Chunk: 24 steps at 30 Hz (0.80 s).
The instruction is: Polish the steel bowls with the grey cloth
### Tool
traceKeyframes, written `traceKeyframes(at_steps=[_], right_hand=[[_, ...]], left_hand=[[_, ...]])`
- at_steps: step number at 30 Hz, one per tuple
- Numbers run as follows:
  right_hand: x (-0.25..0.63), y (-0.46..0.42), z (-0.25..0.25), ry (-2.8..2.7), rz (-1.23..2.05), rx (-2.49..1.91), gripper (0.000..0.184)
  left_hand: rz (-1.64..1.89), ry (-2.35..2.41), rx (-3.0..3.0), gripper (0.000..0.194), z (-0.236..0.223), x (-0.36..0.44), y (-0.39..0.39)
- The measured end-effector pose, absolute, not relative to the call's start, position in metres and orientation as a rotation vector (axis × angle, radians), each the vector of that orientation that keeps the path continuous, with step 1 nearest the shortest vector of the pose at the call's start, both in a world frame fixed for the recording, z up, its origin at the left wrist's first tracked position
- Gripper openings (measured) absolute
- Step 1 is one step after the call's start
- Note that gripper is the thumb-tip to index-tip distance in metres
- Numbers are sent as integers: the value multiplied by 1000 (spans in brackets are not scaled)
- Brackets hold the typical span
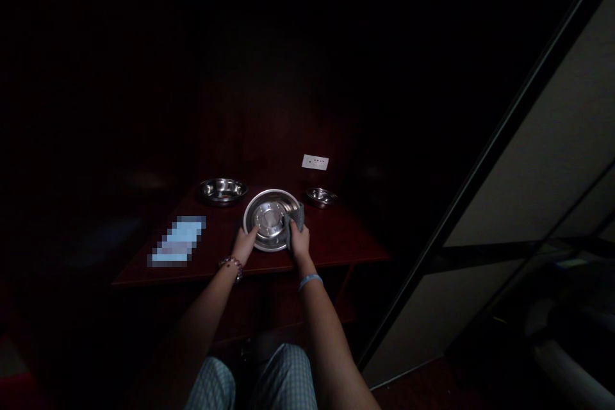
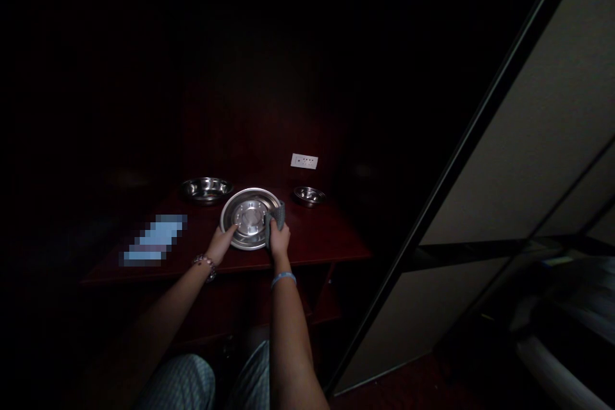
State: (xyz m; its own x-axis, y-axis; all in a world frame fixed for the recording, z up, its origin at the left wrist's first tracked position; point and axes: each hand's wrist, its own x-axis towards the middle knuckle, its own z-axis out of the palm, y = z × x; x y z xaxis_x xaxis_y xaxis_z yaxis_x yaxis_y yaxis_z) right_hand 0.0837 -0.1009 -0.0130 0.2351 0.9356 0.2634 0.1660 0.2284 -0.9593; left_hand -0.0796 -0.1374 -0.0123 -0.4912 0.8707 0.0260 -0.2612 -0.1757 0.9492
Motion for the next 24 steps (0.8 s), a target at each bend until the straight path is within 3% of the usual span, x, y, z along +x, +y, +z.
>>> traceKeyframes(at_steps=[24], right_hand=[[83, -101, -14, -1209, 774, -1242, 31]], left_hand=[[1710, 1308, 719, 25, -3, -80, -145]])
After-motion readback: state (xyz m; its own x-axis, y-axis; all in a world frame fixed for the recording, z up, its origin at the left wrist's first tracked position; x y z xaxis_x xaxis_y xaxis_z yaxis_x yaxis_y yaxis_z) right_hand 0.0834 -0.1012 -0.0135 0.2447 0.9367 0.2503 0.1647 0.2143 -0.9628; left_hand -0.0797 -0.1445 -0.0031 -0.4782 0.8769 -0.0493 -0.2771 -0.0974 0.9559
